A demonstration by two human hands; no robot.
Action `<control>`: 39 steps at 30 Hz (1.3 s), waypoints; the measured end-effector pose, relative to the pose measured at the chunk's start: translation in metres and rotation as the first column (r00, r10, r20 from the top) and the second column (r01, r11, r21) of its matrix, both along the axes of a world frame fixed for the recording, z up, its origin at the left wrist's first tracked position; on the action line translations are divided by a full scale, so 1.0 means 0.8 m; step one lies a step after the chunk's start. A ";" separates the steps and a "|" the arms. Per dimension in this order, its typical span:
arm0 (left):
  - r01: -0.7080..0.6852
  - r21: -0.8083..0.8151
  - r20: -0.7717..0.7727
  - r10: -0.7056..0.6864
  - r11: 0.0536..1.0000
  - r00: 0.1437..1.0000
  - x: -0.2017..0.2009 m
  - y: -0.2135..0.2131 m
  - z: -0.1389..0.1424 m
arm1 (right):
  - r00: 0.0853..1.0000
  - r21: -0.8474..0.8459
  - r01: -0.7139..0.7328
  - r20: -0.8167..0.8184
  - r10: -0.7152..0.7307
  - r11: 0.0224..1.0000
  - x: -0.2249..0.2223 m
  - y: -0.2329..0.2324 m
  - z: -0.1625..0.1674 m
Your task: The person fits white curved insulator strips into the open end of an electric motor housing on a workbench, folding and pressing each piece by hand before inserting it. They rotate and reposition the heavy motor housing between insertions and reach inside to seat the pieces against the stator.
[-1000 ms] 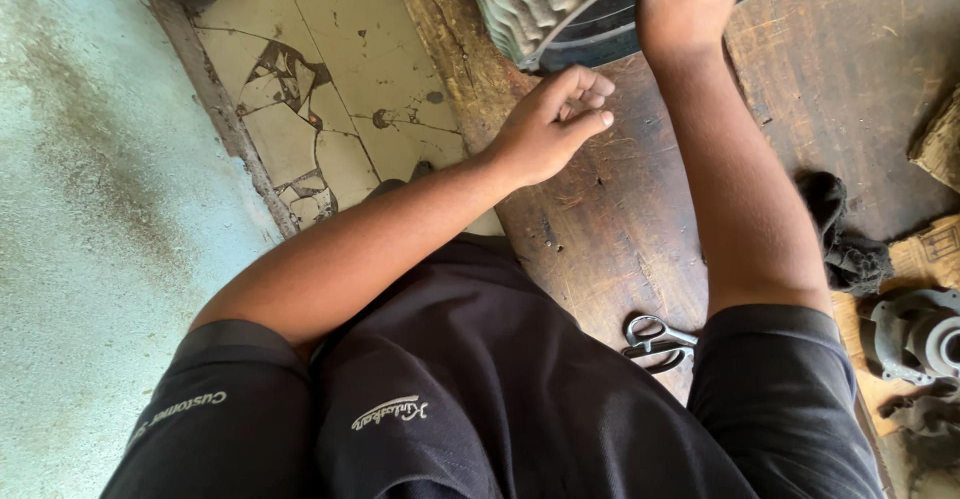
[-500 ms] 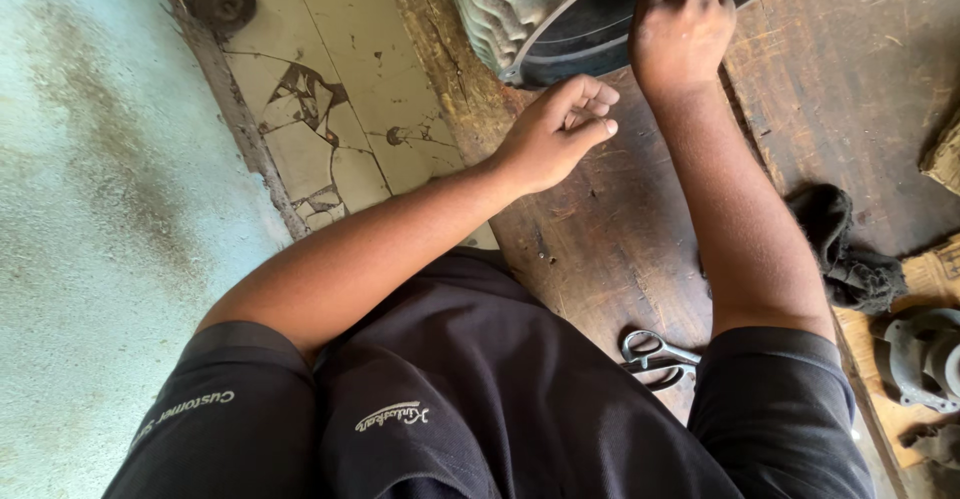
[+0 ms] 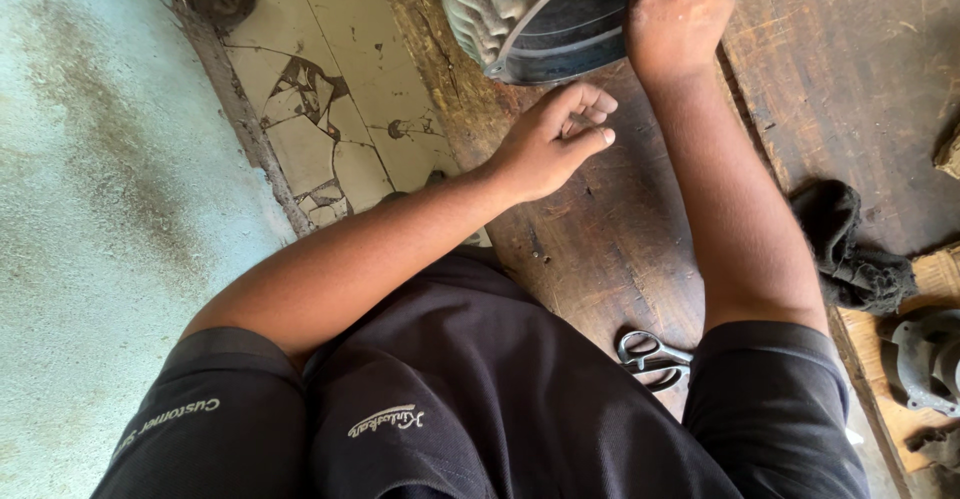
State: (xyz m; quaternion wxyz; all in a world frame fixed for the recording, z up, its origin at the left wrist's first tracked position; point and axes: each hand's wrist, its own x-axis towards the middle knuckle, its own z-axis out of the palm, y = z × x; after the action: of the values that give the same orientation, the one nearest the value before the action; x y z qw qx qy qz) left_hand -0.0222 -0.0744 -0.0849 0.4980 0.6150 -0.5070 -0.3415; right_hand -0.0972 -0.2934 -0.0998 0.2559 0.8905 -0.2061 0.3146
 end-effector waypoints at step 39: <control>0.007 -0.016 -0.102 -0.009 1.000 0.995 -0.006 0.001 0.001 | 0.999 0.040 0.023 -0.050 -0.021 0.999 0.011 -0.023 -0.037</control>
State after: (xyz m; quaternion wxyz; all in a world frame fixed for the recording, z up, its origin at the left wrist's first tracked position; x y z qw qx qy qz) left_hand -0.0273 -0.0735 -0.0844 0.5266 0.5908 -0.4860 -0.3707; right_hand -0.0880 -0.3120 -0.1291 0.2461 0.9008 -0.2157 0.2856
